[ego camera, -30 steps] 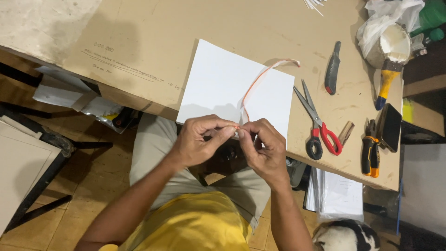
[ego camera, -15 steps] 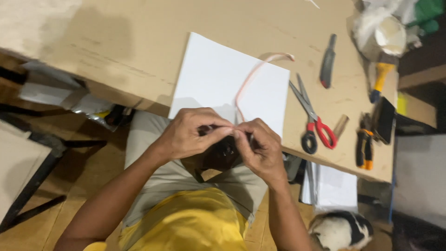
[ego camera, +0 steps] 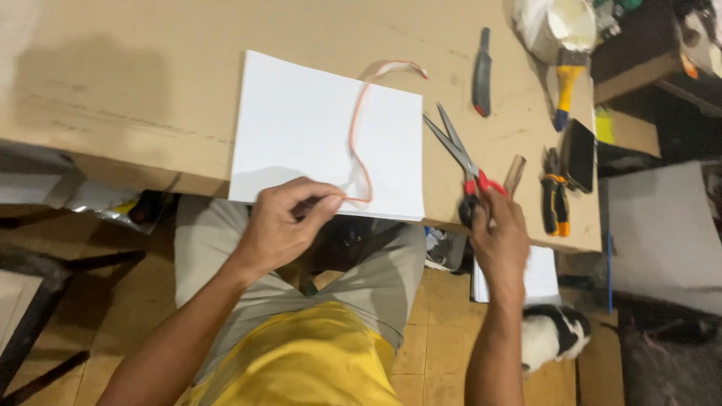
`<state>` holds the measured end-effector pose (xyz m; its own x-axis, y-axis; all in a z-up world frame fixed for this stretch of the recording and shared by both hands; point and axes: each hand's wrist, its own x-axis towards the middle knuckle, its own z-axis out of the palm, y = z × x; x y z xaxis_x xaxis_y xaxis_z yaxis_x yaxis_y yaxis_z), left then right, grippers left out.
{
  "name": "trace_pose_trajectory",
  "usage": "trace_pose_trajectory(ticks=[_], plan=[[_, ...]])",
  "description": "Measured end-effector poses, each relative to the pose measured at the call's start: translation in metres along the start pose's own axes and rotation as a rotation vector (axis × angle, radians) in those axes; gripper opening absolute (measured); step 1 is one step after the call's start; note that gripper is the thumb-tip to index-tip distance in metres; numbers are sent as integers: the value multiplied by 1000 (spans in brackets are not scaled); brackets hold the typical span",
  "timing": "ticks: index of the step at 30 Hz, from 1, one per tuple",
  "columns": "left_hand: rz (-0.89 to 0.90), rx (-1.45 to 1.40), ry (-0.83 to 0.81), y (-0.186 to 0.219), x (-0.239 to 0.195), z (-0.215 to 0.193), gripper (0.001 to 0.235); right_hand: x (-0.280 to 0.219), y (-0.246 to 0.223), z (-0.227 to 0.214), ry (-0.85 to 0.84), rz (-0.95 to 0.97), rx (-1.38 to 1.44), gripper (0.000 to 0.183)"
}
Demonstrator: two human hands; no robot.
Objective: The person sits on the floor and uses scissors to trim the edges of a white sheet of paper. They then fold a piece of white ribbon and cut it to size before applying glue to the paper using a brush.
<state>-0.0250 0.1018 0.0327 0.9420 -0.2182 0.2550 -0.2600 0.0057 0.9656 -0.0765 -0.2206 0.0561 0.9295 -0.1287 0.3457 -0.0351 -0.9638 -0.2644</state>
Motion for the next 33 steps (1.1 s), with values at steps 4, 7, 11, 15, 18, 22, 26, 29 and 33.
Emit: trace_pose_trajectory(ticks=[4, 7, 11, 15, 18, 22, 26, 29, 33], plan=[[-28, -83, 1, 0, 1, 11, 12, -8, -13, -20, -178, 283, -82, 48], [-66, -131, 6, -7, 2, 18, 13, -15, -9, -22, -219, 395, -45, 49], [-124, -199, 31, -3, 2, 18, 13, -40, 26, -6, -189, 577, 19, 53], [-294, -309, 64, 0, 7, 22, 23, -73, 25, 13, -359, 865, 309, 35], [-330, -268, 46, 8, 11, 22, 20, -133, 65, 64, -159, 720, 617, 10], [-491, -396, 78, 11, 17, 30, 23, -204, 80, 123, -381, 963, 1603, 22], [-510, -449, 84, 11, 16, 35, 24, -184, -20, 89, -573, 69, 1364, 54], [-393, -377, 70, 2, 8, 38, 23, -171, -41, 86, -610, 182, 1449, 52], [-307, -260, 79, 7, -2, 38, 16, -150, -53, 93, -602, 171, 1521, 50]])
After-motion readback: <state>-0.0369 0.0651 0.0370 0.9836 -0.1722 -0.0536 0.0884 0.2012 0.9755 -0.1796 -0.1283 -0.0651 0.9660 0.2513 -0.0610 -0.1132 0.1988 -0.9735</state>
